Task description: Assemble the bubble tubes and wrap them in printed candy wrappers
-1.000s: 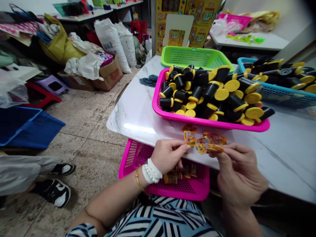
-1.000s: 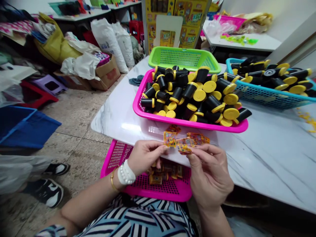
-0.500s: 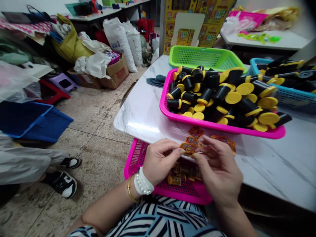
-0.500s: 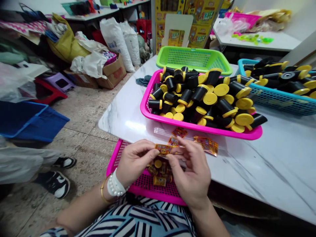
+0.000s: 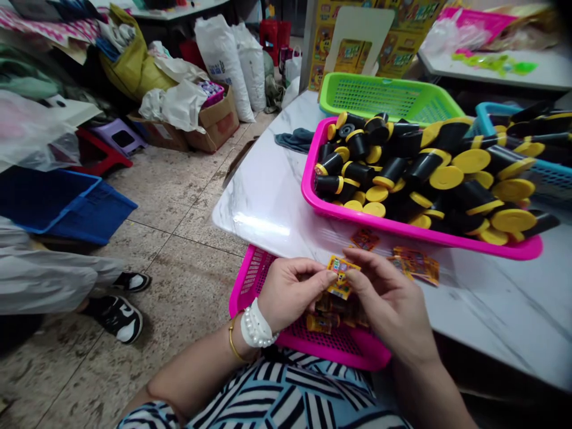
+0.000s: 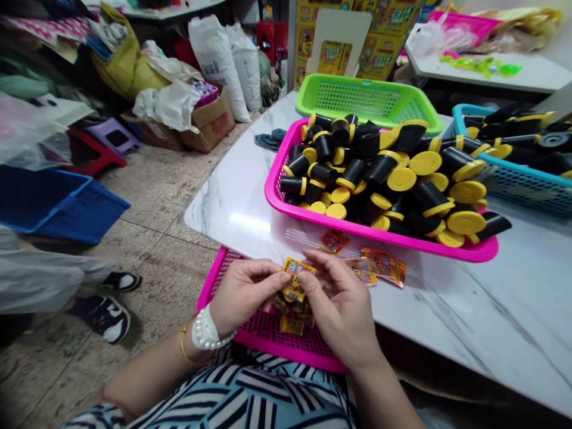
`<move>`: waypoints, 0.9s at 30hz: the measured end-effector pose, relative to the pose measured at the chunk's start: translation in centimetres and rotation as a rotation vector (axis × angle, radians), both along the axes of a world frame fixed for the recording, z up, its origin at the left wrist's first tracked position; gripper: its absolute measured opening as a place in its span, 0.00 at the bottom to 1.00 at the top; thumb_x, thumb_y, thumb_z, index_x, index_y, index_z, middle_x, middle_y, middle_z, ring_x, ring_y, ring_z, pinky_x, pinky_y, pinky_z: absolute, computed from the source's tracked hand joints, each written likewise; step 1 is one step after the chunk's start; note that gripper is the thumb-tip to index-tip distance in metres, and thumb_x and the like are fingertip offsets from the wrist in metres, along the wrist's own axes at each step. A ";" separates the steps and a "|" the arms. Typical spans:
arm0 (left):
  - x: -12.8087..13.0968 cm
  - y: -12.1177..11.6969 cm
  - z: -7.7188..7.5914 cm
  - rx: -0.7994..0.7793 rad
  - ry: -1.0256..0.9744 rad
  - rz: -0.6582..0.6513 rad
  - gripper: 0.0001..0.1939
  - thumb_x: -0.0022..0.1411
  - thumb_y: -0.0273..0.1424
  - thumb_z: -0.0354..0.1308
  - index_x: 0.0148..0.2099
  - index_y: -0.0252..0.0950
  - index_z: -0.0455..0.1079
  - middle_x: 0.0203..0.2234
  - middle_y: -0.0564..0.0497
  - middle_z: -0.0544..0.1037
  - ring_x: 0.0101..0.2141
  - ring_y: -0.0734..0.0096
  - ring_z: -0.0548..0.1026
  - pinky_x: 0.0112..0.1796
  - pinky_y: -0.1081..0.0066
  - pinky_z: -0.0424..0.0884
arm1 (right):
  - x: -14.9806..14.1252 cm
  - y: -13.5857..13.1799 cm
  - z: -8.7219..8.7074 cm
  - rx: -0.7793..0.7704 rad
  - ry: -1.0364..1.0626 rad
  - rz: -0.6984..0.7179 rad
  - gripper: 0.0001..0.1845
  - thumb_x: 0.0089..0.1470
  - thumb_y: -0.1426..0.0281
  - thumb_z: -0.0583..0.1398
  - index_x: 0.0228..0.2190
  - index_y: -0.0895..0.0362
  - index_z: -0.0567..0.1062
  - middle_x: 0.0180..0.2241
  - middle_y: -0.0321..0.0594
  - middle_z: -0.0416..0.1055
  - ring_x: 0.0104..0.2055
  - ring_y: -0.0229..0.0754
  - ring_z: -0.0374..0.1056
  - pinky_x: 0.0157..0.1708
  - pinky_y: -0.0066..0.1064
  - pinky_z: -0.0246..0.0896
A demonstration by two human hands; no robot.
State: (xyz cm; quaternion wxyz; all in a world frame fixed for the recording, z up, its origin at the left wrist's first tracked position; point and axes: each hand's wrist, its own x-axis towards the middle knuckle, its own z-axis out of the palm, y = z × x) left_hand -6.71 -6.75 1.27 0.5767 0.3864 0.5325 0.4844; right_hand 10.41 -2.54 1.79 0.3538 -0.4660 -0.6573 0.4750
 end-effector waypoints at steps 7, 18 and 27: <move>-0.2 0.2 0.1 0.049 0.001 -0.161 0.13 0.57 0.38 0.64 0.33 0.30 0.76 0.23 0.50 0.76 0.24 0.77 0.69 0.27 0.76 0.66 | 1.2 1.5 1.9 0.271 -0.192 0.237 0.04 0.56 0.70 0.63 0.34 0.52 0.80 0.30 0.36 0.75 0.32 0.38 0.72 0.32 0.29 0.67; 0.1 0.0 0.3 0.044 -0.195 -0.155 0.22 0.57 0.43 0.64 0.47 0.31 0.72 0.27 0.50 0.76 0.20 0.80 0.68 0.19 0.79 0.65 | -0.2 -1.7 -0.7 0.159 0.145 -0.477 0.15 0.46 0.69 0.71 0.35 0.55 0.74 0.30 0.33 0.74 0.28 0.32 0.71 0.27 0.18 0.67; -2.6 1.8 0.9 0.278 0.311 -0.342 0.05 0.59 0.27 0.60 0.37 0.33 0.78 0.29 0.49 0.80 0.30 0.73 0.75 0.33 0.73 0.72 | 0.7 -1.4 -0.5 -0.201 0.135 0.075 0.18 0.56 0.64 0.64 0.47 0.55 0.72 0.34 0.40 0.75 0.31 0.38 0.73 0.29 0.26 0.71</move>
